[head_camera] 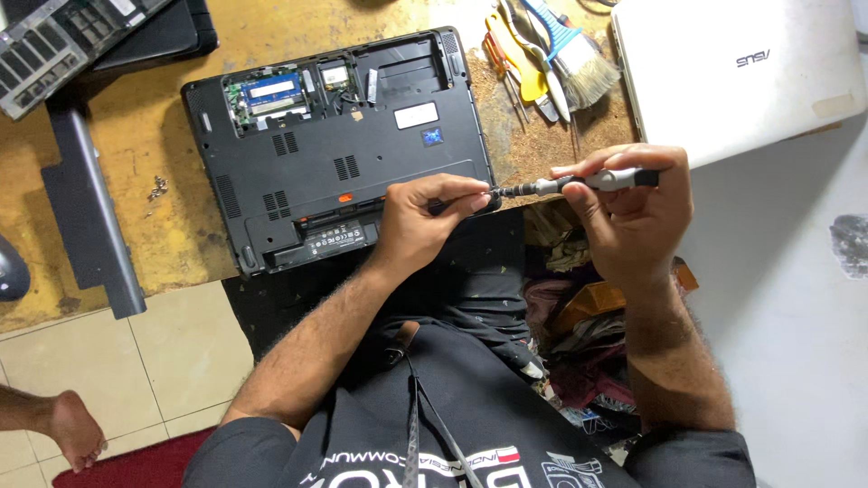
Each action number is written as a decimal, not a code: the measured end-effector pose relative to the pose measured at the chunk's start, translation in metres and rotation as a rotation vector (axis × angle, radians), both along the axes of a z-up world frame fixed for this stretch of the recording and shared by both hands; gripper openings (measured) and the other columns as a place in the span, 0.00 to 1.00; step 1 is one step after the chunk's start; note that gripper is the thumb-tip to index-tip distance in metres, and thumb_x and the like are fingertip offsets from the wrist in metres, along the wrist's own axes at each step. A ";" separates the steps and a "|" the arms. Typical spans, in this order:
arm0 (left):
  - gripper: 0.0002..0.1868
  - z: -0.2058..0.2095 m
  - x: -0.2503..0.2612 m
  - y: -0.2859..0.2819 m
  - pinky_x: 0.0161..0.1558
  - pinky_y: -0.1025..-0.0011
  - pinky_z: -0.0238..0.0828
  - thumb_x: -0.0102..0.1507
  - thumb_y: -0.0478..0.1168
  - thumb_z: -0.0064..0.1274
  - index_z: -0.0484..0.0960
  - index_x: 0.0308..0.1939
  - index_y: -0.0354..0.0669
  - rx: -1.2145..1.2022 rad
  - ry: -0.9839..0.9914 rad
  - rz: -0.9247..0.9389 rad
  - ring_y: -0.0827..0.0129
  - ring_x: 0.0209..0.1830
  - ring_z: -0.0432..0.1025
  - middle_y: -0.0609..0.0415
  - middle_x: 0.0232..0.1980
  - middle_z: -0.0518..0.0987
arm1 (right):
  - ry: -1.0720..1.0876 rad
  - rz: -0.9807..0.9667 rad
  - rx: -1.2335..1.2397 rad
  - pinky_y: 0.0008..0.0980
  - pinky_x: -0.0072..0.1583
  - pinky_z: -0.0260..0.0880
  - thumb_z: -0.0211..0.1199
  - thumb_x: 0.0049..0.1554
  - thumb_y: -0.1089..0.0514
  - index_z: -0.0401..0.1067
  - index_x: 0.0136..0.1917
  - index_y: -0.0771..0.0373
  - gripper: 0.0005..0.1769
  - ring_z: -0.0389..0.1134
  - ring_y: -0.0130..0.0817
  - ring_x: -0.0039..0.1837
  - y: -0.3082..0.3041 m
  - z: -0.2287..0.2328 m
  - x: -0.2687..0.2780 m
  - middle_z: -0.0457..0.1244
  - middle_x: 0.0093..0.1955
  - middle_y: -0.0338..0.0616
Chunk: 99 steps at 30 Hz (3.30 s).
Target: The person uses a screwdriver to remove screws from the bottom panel of a laptop. They then use a brush to clean the vents and surface of the laptop. Finally, they reinsert the screws to secure the panel.
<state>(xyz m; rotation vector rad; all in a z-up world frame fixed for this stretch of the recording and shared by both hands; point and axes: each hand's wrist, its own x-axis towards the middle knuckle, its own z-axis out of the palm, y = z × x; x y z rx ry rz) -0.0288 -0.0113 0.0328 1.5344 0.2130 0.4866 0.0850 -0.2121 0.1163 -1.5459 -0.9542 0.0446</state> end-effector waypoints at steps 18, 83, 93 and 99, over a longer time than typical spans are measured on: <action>0.16 -0.027 0.013 -0.004 0.47 0.79 0.82 0.58 0.30 0.77 0.92 0.48 0.41 -0.281 -0.044 -0.062 0.81 0.41 0.83 0.55 0.37 0.90 | 0.054 -0.028 0.089 0.40 0.57 0.86 0.70 0.63 0.70 0.56 0.55 0.67 0.21 0.78 0.49 0.55 -0.001 -0.003 0.000 0.64 0.52 0.57; 0.22 -0.037 0.048 0.007 0.58 0.60 0.60 0.64 0.57 0.69 0.84 0.56 0.54 0.595 -0.138 -0.137 0.68 0.53 0.77 0.60 0.53 0.88 | -1.040 0.276 -1.034 0.24 0.26 0.72 0.60 0.71 0.52 0.68 0.68 0.63 0.17 0.68 0.23 0.34 0.041 0.038 0.030 0.67 0.53 0.43; 0.17 -0.037 0.054 0.010 0.60 0.57 0.58 0.69 0.52 0.64 0.89 0.53 0.46 0.604 -0.221 -0.217 0.65 0.51 0.78 0.52 0.56 0.88 | -0.615 0.409 -1.066 0.41 0.36 0.81 0.52 0.66 0.64 0.60 0.75 0.61 0.24 0.69 0.46 0.49 0.053 0.057 0.021 0.58 0.64 0.57; 0.19 -0.053 0.057 0.008 0.64 0.55 0.58 0.68 0.58 0.62 0.87 0.51 0.50 0.665 -0.212 -0.139 0.67 0.50 0.78 0.57 0.49 0.89 | -0.899 0.290 -1.074 0.28 0.30 0.78 0.59 0.70 0.50 0.66 0.71 0.61 0.20 0.71 0.34 0.44 0.049 0.041 0.028 0.62 0.62 0.50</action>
